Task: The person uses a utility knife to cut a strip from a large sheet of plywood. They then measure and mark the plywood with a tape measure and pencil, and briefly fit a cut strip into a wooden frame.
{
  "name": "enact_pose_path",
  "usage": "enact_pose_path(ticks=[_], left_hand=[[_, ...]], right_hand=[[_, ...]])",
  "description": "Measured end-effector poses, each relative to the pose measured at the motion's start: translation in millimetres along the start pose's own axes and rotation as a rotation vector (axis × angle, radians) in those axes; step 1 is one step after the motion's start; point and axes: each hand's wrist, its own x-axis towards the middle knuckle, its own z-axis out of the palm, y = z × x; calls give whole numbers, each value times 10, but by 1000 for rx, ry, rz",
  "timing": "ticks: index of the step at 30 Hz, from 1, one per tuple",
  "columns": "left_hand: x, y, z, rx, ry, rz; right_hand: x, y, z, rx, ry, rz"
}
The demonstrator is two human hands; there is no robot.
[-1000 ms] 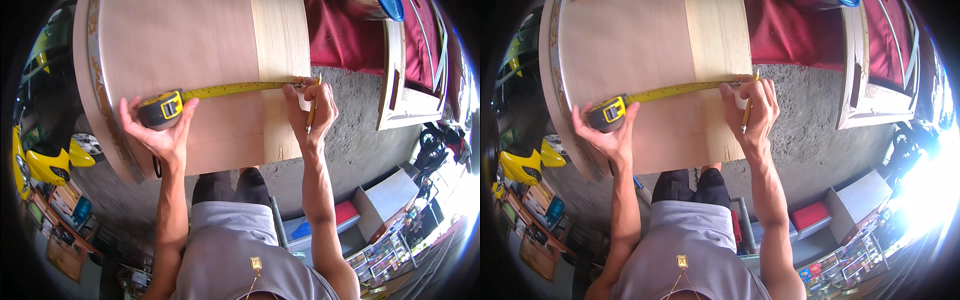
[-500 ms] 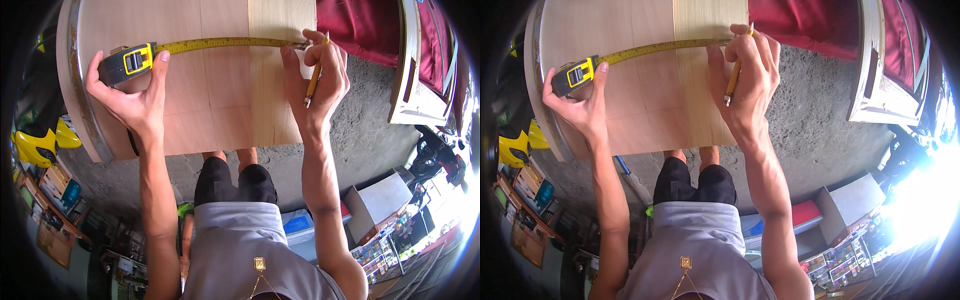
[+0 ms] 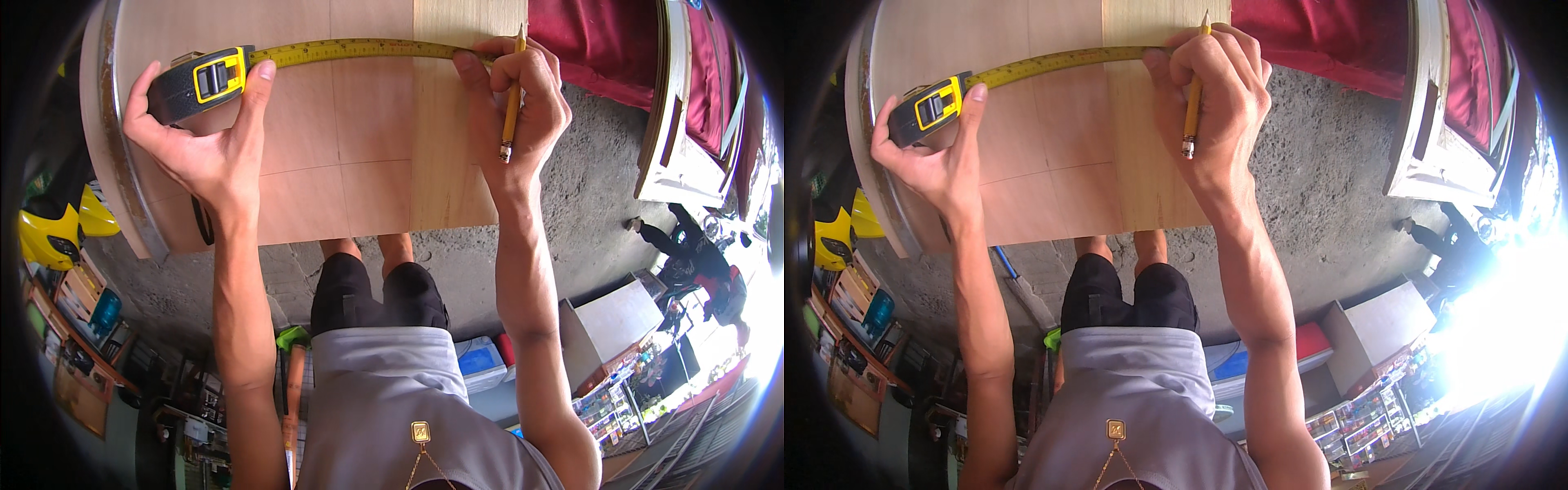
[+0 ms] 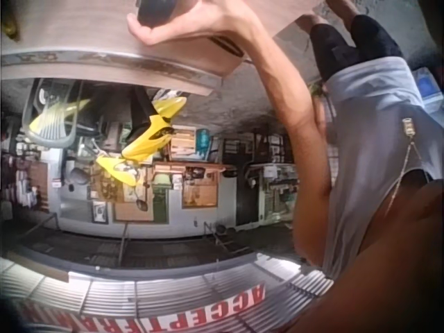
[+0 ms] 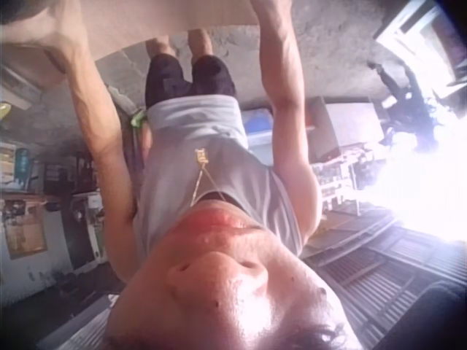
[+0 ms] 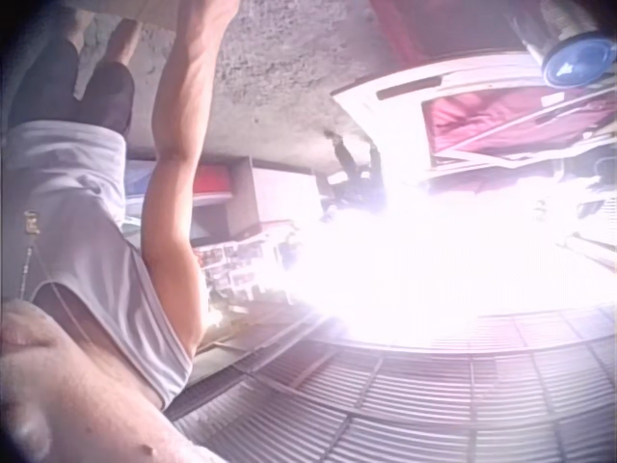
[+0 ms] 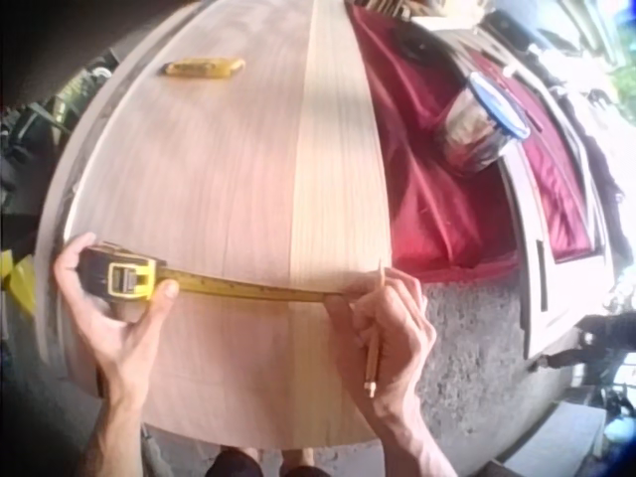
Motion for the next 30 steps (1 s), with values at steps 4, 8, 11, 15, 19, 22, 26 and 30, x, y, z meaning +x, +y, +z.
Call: enact_pose_path(ticks=[4, 8, 11, 15, 19, 22, 26, 30], left_hand=[[-13, -21, 7, -72, 11, -31], [-5, -13, 1, -24, -2, -9], [-12, 7, 9, -58, -1, -28], [-12, 10, 1, -30, -19, -11], [-1, -24, -19, 0, -45, 19], [3, -49, -23, -19, -49, 27], [9, -58, -26, 29, -57, 66], [2, -52, -23, 18, -53, 46]], right_hand=[[11, 14, 20, 12, 11, -14], [13, 14, 29, 29, 14, 13], [9, 7, 28, 42, 14, 16], [10, 1, 22, 41, 22, 11], [20, 1, 23, 27, 17, 1], [20, -4, 27, 26, 22, 11], [14, -4, 18, 31, 17, 40], [10, 11, 22, 22, 24, 16]])
